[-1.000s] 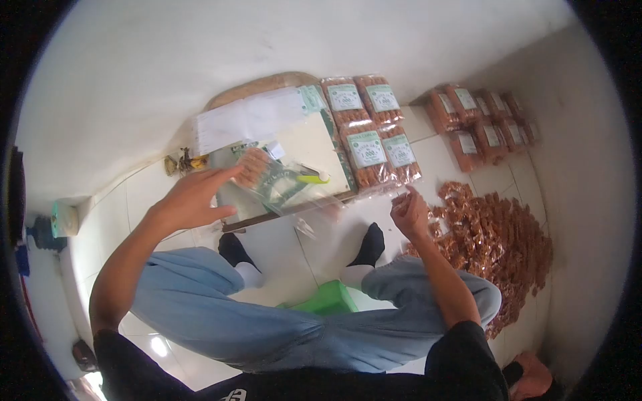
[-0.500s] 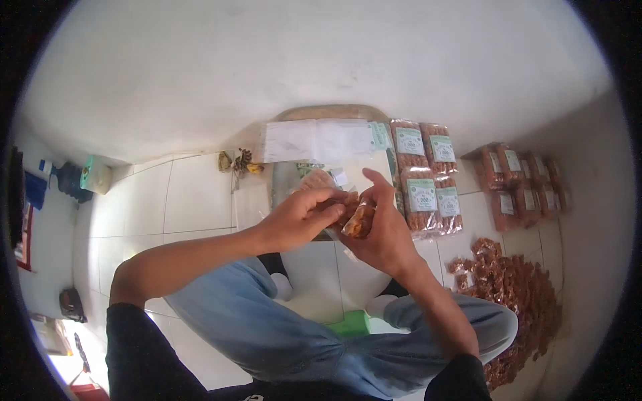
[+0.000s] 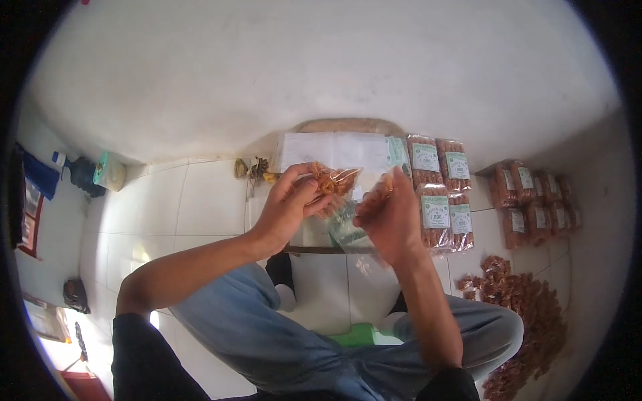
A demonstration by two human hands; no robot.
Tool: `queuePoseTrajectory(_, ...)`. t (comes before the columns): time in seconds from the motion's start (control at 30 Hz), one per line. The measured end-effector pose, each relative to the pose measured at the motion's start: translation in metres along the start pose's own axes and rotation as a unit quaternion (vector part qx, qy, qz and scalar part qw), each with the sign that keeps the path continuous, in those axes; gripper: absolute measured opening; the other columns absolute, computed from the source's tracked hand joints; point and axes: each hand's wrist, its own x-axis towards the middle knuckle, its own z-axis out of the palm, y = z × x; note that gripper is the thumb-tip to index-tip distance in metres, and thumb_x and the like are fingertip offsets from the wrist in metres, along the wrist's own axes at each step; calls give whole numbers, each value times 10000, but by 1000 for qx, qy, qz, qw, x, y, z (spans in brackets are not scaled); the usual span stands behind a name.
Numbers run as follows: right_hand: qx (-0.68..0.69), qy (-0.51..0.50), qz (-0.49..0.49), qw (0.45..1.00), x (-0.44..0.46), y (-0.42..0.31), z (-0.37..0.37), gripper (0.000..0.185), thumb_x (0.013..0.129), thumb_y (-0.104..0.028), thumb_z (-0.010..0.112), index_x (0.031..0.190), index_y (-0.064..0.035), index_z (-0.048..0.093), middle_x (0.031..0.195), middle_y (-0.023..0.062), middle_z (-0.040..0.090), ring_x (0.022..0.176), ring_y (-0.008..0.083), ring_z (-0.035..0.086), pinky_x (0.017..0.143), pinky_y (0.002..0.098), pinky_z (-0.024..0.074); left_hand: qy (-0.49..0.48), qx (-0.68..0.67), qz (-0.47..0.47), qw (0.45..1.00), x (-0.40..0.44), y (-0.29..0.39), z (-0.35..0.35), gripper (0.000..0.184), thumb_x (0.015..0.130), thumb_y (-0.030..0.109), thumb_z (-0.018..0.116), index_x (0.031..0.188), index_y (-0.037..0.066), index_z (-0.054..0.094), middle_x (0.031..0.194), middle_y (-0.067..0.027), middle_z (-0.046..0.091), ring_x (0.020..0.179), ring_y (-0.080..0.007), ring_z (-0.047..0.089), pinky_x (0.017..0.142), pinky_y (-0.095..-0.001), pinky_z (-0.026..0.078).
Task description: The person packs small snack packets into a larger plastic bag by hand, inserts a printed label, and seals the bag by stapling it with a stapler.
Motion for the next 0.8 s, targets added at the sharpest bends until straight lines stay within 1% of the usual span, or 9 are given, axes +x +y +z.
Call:
queuePoseTrajectory(0.07,79,-61,32,995,6,7,-9,150,920,-216,534,1028,-113,543,772,7,585,752,150,578,734,363,462,13,-6,12,1000,-1,-2,4,337,1017,142,441,1315,-7,395,1248,-137,504,1176,-220,550,1046,-359,477)
queuePoseTrajectory(0.1,80,-63,31,994,9,14,-10,150,920,-216,534,1028,-113,543,772,7,585,752,150,578,734,363,462,28,-16,21,999,-1,-4,6,345,1015,140,438,1326,1,377,1238,-132,502,1168,-215,550,1056,-362,467)
queuePoseTrajectory(0.2,-7,-46,-122,991,7,23,5,156,966,-186,557,1057,-59,553,931,16,626,891,128,584,828,318,437,38,-52,17,998,0,-6,10,333,1016,137,421,1323,19,368,1237,-128,502,1165,-218,552,1056,-373,458)
queuePoseTrajectory(0.43,-107,-30,-189,976,10,33,6,241,887,-163,715,1027,-48,557,937,25,639,945,108,581,770,271,456,28,-123,-8,992,3,-4,2,312,1030,195,439,1285,37,352,1200,-104,534,1134,-159,556,1023,-332,467)
queuePoseTrajectory(0.53,-211,-41,-201,956,10,32,4,287,848,-142,759,1018,-28,557,1039,54,611,958,113,573,743,273,471,-14,-135,-21,990,2,2,4,374,1014,231,510,1276,20,347,1209,-110,532,1118,-145,553,974,-310,473)
queuePoseTrajectory(0.6,-373,-10,-264,890,17,32,-4,366,819,-156,790,1056,-11,552,1179,110,541,973,136,569,757,275,484,-33,29,92,995,0,-1,8,458,981,247,590,1272,-1,338,1183,-114,550,1071,-123,561,916,-281,476)
queuePoseTrajectory(0.7,-361,-68,-337,867,16,23,-4,462,793,-194,815,1124,-15,547,1295,131,462,1013,162,567,794,290,498,-87,19,105,990,7,-8,2,463,966,219,618,1266,-8,349,1139,-110,572,1023,-107,569,854,-257,490)
queuePoseTrajectory(0.77,-353,-105,-306,878,14,2,-9,534,795,-225,812,1214,-39,538,1257,98,525,1031,168,573,836,303,499,-97,68,74,990,7,-5,-1,443,974,222,603,1259,-11,357,1122,-104,579,1011,-105,574,839,-249,496)
queuePoseTrajectory(0.8,-440,-161,-271,841,15,-10,-14,554,803,-225,803,1244,-35,527,1231,93,555,1039,172,578,849,311,496,-108,117,49,986,8,-5,-1,424,983,226,589,1252,-13,365,1105,-97,585,999,-103,579,825,-240,503)
